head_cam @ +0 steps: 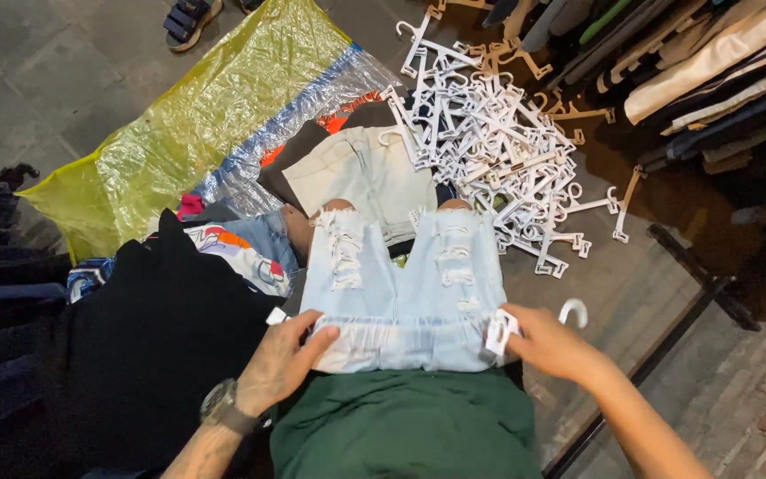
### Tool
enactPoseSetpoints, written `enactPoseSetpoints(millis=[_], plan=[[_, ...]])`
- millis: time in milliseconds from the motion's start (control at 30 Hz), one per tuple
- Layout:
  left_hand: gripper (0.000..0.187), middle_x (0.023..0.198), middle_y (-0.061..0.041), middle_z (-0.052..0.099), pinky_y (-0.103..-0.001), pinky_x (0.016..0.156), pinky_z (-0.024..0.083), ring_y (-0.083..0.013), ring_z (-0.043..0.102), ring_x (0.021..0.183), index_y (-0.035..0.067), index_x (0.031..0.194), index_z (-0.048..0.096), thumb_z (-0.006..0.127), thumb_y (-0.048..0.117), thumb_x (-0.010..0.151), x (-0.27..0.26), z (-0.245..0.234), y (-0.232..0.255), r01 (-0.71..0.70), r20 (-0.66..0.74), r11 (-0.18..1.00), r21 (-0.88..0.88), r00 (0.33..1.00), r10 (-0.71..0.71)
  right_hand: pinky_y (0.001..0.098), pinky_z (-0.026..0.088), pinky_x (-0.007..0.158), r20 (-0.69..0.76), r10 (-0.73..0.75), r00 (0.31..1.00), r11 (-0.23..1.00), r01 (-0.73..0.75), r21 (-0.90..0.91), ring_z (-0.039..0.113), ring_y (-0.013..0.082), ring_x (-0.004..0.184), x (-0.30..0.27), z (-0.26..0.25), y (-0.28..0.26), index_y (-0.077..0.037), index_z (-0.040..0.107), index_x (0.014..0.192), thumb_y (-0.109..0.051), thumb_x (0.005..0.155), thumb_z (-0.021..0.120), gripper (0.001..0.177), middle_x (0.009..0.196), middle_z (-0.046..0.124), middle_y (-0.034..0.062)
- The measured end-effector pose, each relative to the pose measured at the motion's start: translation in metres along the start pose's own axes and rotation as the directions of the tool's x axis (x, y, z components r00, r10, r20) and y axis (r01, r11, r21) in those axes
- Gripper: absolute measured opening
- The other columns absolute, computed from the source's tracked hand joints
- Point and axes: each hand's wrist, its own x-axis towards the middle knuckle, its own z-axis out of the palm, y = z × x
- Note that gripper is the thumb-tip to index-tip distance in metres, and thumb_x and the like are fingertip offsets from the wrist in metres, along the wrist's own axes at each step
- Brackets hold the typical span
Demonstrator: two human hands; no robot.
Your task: Attaching denim shorts to plastic hangers and hanging them on a clothing rack.
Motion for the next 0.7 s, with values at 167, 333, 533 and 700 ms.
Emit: enactPoseSetpoints(millis=[167,333,533,700], plan=[[0.034,0.079,-0.002,0.057,-0.035,0.068,0.041,-0.0174,0.054,0.072,0.008,0.088,0.067,0.06,0.039,0.1,0.018,0.001,0.003,-0.221,-0.075,0.974,0.049,0.972,0.224,0.0461,0.052,0.069,-0.194,-0.023,0.981,0.885,-0.071,-0.461,0.072,0.0279,0.08,0.01,-0.05,-0.054,-0.023,0.049,0.133,-0.036,0.083,0.052,0.051,0.086,0.075,0.0033],[0.035,0.069,0.002,0.051,-0.033,0.06,0.035,-0.0134,0.045,0.062,0.011,0.078,0.066,0.063,0.04,0.098,0.019,-0.008,0.014,-0.116,-0.017,0.993,-0.006,0.993,0.115,0.0439,0.062,0.083,-0.068,-0.13,0.989,0.913,0.093,-0.396,0.073,0.0217,0.109,0.01,-0.046,-0.157,-0.023,0.038,0.155,-0.063,0.089,0.044,0.078,0.127,0.073,0.0017],[0.046,0.111,-0.002,0.072,-0.031,0.091,0.052,-0.0168,0.068,0.104,0.015,0.12,0.073,0.075,0.044,0.085,0.015,-0.012,-0.001,-0.047,0.017,0.997,0.067,0.999,0.046,0.0491,0.041,0.061,0.088,-0.479,0.873,0.828,0.483,-0.285,0.063,0.0344,0.076,0.074,0.018,-0.167,-0.018,0.052,0.116,-0.047,0.106,0.033,0.036,0.106,0.063,0.0026],[0.034,0.105,-0.001,0.076,-0.033,0.088,0.05,-0.0169,0.068,0.1,0.015,0.106,0.078,0.067,0.043,0.089,0.008,-0.01,-0.006,-0.039,-0.057,0.996,-0.083,0.998,0.035,0.036,0.037,0.08,-0.001,-0.795,0.606,0.606,0.795,-0.026,0.054,0.0186,0.073,0.098,0.027,-0.178,-0.015,0.064,0.085,-0.038,0.107,0.045,0.037,0.079,0.058,-0.0015]])
